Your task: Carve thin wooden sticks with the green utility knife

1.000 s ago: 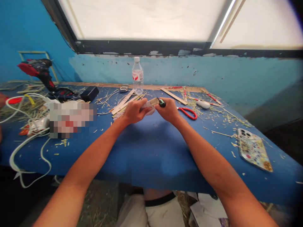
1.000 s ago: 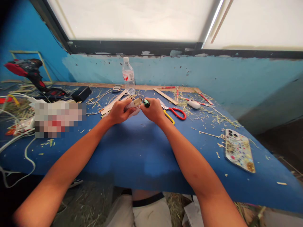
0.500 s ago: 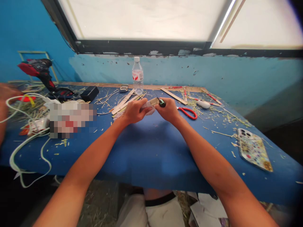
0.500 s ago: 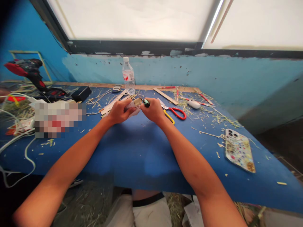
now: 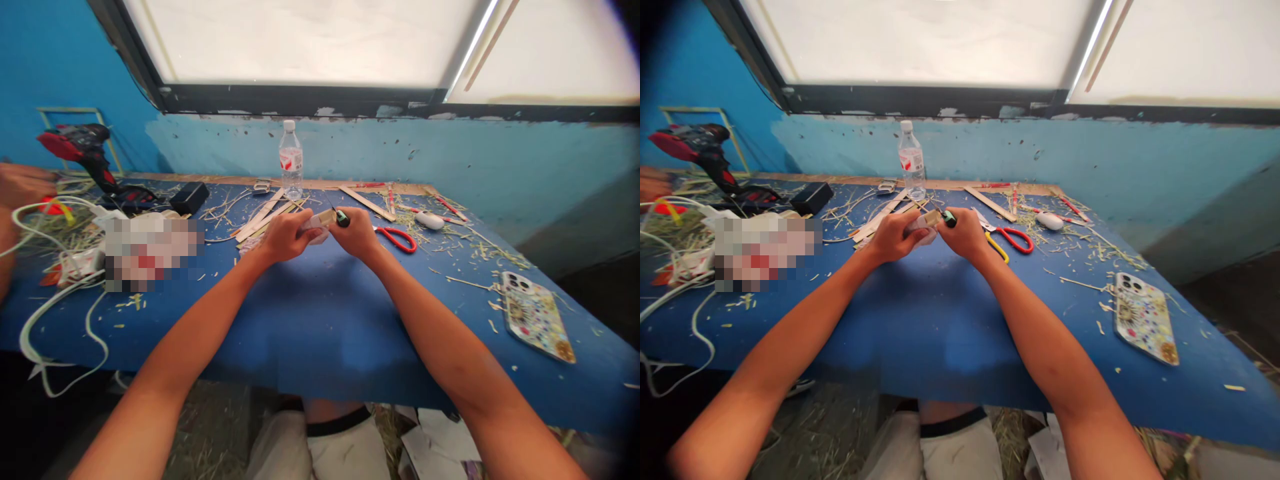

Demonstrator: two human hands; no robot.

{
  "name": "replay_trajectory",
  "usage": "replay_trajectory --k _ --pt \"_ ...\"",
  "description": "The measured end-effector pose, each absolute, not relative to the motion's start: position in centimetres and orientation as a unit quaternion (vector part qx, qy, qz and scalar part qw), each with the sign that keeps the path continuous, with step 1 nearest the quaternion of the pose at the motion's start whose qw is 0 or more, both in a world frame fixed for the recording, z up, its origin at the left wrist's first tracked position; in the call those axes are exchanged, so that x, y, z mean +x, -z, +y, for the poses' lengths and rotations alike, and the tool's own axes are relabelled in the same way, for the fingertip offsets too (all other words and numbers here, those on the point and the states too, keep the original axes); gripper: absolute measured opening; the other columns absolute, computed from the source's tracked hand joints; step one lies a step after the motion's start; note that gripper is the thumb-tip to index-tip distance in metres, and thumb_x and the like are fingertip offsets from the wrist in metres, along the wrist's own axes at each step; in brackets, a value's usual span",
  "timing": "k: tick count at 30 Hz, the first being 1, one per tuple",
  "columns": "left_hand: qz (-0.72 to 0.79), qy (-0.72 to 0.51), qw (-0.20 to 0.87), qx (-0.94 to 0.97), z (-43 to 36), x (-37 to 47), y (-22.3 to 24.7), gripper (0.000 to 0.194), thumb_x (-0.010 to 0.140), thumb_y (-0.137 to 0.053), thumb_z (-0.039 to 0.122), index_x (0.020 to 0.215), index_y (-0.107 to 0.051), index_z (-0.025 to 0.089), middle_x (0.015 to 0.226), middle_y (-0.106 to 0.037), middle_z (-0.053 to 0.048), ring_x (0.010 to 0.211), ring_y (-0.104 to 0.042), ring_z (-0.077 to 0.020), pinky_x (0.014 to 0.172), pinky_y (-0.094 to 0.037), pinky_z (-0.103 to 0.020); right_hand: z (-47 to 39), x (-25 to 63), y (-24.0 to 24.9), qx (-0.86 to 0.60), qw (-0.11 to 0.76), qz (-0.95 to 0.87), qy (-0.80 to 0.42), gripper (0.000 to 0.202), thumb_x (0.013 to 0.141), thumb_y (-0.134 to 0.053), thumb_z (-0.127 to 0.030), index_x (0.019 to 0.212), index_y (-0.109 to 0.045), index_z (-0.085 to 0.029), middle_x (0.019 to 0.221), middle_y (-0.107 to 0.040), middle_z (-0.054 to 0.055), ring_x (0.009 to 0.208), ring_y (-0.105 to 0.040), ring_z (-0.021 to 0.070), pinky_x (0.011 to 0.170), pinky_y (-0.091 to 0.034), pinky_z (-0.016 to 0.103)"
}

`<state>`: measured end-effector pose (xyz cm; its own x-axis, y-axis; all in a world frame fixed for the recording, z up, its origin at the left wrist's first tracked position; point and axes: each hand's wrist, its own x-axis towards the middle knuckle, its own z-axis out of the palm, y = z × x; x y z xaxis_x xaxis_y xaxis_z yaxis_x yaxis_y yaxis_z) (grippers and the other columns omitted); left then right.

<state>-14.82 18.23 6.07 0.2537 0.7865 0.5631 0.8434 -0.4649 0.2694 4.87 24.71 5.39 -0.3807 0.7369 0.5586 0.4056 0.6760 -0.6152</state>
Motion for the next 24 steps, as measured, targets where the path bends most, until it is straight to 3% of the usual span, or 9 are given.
replay_trajectory --k 14,24 --pt "-0.523 0.324 0.041 -0.787 18.05 -14.61 -6.33 0.031 0.09 -0.055 0.05 0.076 -0.046 0.023 0.063 -0.054 -0.001 0.056 -0.043 -0.0157 0.057 -0.027 -0.03 24.66 4.87 -5.49 -0.36 0.423 -0.809 -0.194 0.017 0.072 -0.055 -0.024 0.059 -0.044 -0.021 0.057 -0.038 -0.005 0.06 -0.03 0.0112 0.059 -0.019 0.032" --pt "-0.517 0.329 0.037 -0.789 18.19 -14.73 -6.16 0.033 0.09 -0.055 0.05 0.076 -0.043 0.023 0.063 -0.05 0.0 0.055 -0.036 -0.0143 0.057 -0.024 -0.03 24.77 4.84 -5.35 -0.358 0.425 -0.809 -0.193 0.017 0.071 -0.055 -0.024 0.059 -0.043 -0.021 0.057 -0.036 -0.005 0.06 -0.031 0.0113 0.059 -0.02 0.031"
